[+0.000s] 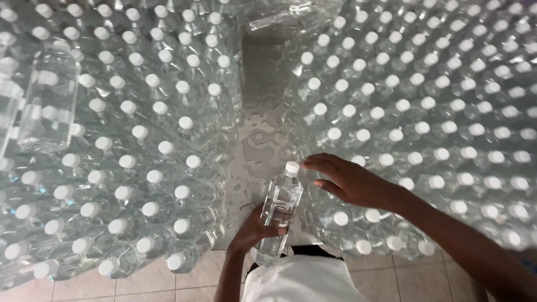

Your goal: Manually placing caps on water bottles and organizing them on a production table.

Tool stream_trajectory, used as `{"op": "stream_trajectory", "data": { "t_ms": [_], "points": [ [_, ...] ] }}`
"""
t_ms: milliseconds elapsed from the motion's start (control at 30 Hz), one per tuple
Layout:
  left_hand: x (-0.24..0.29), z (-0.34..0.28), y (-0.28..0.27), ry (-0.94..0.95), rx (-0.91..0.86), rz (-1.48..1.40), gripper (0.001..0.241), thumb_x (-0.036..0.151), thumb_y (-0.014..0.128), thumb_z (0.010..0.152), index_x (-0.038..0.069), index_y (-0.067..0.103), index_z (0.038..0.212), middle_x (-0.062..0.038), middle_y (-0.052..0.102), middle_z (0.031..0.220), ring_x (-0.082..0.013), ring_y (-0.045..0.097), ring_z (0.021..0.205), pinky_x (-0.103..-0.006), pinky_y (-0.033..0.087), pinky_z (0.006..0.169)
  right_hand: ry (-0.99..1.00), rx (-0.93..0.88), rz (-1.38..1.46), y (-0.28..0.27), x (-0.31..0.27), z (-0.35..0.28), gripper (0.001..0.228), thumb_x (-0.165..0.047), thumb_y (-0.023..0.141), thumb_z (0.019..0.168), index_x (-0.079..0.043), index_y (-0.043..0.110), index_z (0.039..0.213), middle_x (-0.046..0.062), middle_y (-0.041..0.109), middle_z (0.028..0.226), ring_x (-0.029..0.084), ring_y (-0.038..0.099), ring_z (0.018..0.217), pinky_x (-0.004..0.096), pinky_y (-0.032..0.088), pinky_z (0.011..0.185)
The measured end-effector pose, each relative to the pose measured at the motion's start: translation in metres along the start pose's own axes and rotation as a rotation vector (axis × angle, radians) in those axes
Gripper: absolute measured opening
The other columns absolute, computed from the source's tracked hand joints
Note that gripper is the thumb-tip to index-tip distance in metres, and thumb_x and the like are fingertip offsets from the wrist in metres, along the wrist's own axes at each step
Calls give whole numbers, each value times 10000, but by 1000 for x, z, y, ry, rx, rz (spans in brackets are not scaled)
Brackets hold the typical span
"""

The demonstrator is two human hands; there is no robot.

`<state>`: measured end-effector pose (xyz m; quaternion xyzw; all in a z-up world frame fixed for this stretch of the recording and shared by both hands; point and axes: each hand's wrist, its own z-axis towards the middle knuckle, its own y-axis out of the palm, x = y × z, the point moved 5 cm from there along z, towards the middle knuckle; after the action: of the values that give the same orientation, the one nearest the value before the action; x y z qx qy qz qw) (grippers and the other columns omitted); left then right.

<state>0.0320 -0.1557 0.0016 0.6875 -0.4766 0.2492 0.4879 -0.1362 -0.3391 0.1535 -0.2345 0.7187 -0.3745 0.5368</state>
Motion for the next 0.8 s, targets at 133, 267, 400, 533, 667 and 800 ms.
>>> {"op": "stream_trajectory", "data": {
  "t_ms": [133,267,400,533,667,800],
  "points": [
    [21,-8,4,88,-68,245,1055,493,972,627,115,579,1531,-119,783,1399,-342,762,1290,-528,591,1130,-29,-62,296,-27,-29,7,411,-206,472,1137,-122,500,1538,90,538,1588,285,656,1353,428,579,1018],
    [28,-24,14,29,-250,198,1079,404,974,675,74,485,1578,-181,734,1406,-392,757,1267,-507,717,969,-48,-82,233,-28,-35,-2,377,-237,601,1089,-109,596,1444,114,708,1361,269,751,1174,407,641,932],
    [33,-25,14,33,-317,291,1053,459,973,665,103,546,1559,-114,756,1417,-317,747,1301,-478,614,1104,1,-178,77,-22,-40,-11,403,-346,564,1109,-106,605,1430,87,695,1263,249,722,962,396,571,808],
    [41,-30,23,-105,-331,256,1108,258,1038,623,90,503,1578,-143,732,1456,-354,728,1371,-492,734,985,55,-145,-27,-1,-33,-20,366,-469,482,1147,-121,574,1082,54,605,897,225,632,738,387,514,667],
    [45,-26,23,-98,-99,637,836,352,1024,619,174,681,1360,-12,902,1179,-177,866,1085,-336,644,958,287,70,351,19,-16,-36,571,-393,519,1154,-158,367,656,-35,284,530,109,242,472,338,264,539],
    [33,-20,17,-192,-78,639,824,306,1047,615,176,708,1356,-49,978,1125,-221,959,926,-357,749,852,464,99,372,33,-3,-46,646,-431,457,1169,-177,284,601,-47,226,510,100,175,465,339,243,536]
  ]
}}
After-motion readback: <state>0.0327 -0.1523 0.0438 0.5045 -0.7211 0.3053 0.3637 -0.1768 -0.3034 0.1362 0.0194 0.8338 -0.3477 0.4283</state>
